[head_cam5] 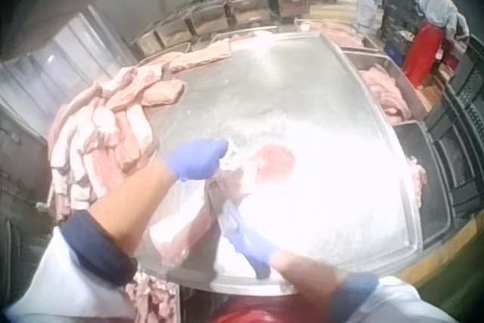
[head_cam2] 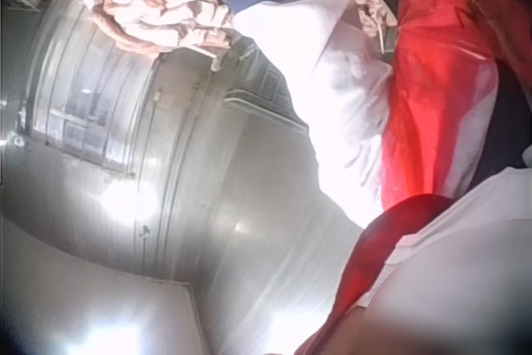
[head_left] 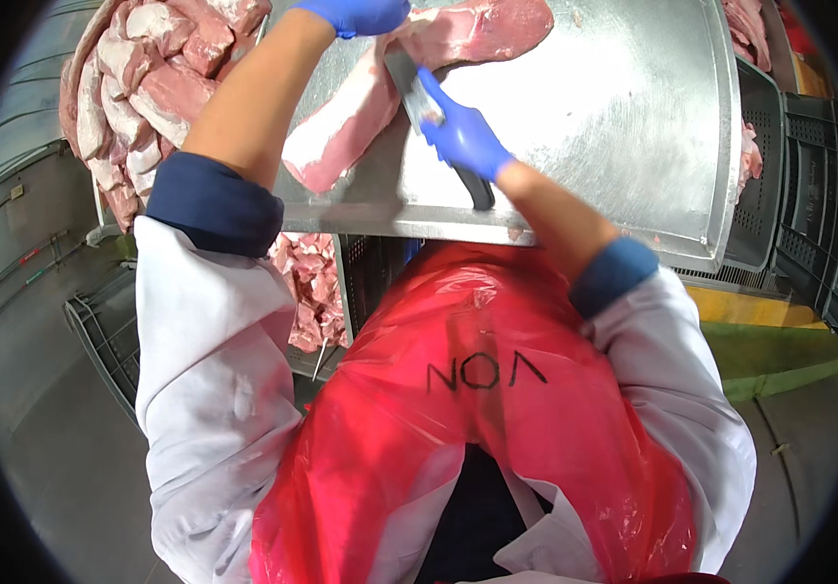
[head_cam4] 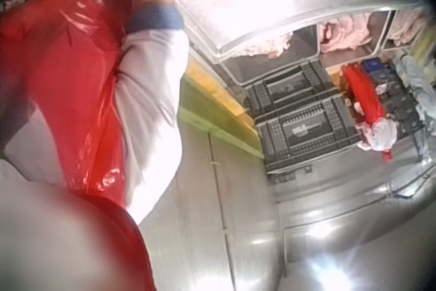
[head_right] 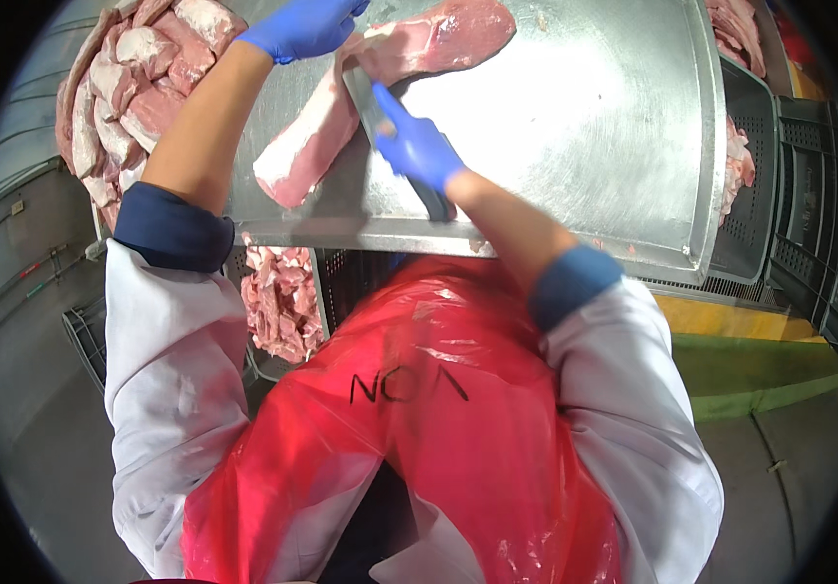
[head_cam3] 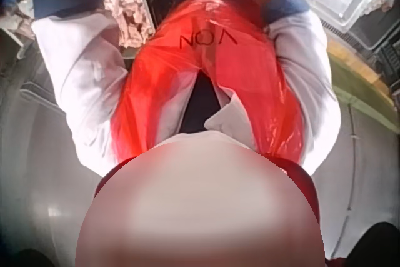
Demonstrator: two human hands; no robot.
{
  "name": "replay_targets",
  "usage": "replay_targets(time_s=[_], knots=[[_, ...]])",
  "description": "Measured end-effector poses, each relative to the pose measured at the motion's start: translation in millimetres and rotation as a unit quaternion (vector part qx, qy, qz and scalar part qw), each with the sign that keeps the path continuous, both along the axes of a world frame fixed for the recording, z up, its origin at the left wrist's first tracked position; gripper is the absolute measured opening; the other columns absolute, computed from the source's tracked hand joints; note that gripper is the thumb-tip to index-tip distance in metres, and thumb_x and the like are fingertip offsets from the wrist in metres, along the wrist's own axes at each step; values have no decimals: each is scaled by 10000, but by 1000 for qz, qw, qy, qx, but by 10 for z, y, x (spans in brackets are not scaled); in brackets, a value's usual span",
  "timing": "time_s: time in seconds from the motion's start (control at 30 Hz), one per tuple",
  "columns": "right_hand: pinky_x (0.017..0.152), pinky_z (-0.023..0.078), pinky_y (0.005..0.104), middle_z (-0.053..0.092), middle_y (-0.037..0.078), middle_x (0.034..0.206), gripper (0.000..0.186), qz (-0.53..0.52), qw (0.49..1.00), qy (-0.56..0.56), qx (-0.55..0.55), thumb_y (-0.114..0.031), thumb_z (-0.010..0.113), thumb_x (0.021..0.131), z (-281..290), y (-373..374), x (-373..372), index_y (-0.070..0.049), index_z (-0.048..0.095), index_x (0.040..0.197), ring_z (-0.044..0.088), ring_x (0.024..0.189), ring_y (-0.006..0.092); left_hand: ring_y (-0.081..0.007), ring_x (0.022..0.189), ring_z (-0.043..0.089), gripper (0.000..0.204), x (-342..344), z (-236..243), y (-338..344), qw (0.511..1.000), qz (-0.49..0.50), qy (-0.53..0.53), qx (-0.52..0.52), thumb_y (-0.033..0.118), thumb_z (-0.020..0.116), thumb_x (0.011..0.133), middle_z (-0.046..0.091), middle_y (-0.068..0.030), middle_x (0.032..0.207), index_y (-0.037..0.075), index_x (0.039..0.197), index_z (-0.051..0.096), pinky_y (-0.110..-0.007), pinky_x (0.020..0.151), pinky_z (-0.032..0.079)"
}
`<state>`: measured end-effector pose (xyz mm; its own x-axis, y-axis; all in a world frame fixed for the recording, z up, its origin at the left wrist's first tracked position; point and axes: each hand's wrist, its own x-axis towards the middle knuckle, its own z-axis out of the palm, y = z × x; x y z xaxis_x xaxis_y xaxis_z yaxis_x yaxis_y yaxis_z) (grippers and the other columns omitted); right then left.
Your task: The person uses a knife to trim fat and cut large pieces of raw meat on a stainless steel table. They repeatedly pick up pieces, slice off sections, and place the trimmed meat into a nearby crate.
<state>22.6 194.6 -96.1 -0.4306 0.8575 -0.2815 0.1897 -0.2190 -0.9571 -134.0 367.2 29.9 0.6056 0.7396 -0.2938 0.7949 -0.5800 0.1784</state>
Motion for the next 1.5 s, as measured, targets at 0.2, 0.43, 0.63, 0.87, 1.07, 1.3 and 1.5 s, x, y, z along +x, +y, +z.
replay_targets(time_s=[0.2, 0.43, 0.63, 0.87, 1.07, 1.3, 1.5], knots=[[602, 565, 356, 658, 129, 767, 698, 67, 997, -26, 36, -221, 525, 959, -5, 263, -236, -214, 248, 1600, 632, 585, 214, -449, 978, 643, 267, -210, 260, 39, 999, 32, -2, 25, 83, 535, 831, 672, -264, 995, 16, 1084, 588, -500, 821, 507], [607, 565, 346, 646, 107, 744, 743, 68, 996, -54, 6, -162, 492, 940, 341, 429, -559, -185, 187, 1617, 617, 551, 188, -445, 876, 617, 179, -114, 735, -210, 994, 46, -98, 32, 80, 538, 848, 647, -246, 916, 15, 1011, 572, -503, 756, 477], [647, 559, 443, 670, 195, 759, 782, 117, 993, -6, -8, -159, 499, 931, 232, -700, -478, -151, 125, 1618, 683, 630, 303, -430, 836, 607, 141, -347, 1014, -392, 984, 68, -154, 48, 61, 516, 854, 625, -241, 869, 4, 975, 561, -488, 734, 473], [605, 565, 446, 663, 235, 754, 822, 121, 990, -41, 61, -42, 494, 901, 240, -735, -1094, -156, 106, 1617, 668, 578, 316, -483, 806, 603, 126, -391, 1137, -858, 935, 153, -274, 168, 72, 507, 873, 622, -286, 844, -6, 957, 558, -517, 712, 475], [490, 477, 329, 594, 39, 726, 726, 69, 981, 85, 160, -152, 575, 1001, 218, -391, -1383, -171, 186, 1613, 548, 559, 127, -337, 676, 669, 431, 431, 457, -1190, 808, 176, -419, 375, 157, 613, 789, 630, -205, 717, -155, 1079, 543, -449, 583, 529], [540, 511, 289, 635, 72, 851, 733, 14, 978, 88, -190, -101, 518, 988, 117, -480, -1750, -142, 141, 1615, 573, 595, 132, -350, 642, 653, 304, 390, 797, -1388, 730, 238, -523, 369, 106, 620, 775, 626, -193, 712, -102, 971, 519, -449, 571, 520], [529, 509, 304, 653, 105, 732, 816, 88, 994, -31, -53, -119, 556, 923, 19, -1045, -1671, -185, 147, 1625, 596, 533, 145, -352, 637, 651, 301, 321, 1213, -1397, 726, 225, -530, 375, 148, 656, 762, 618, -192, 691, -68, 932, 536, -444, 571, 517]])
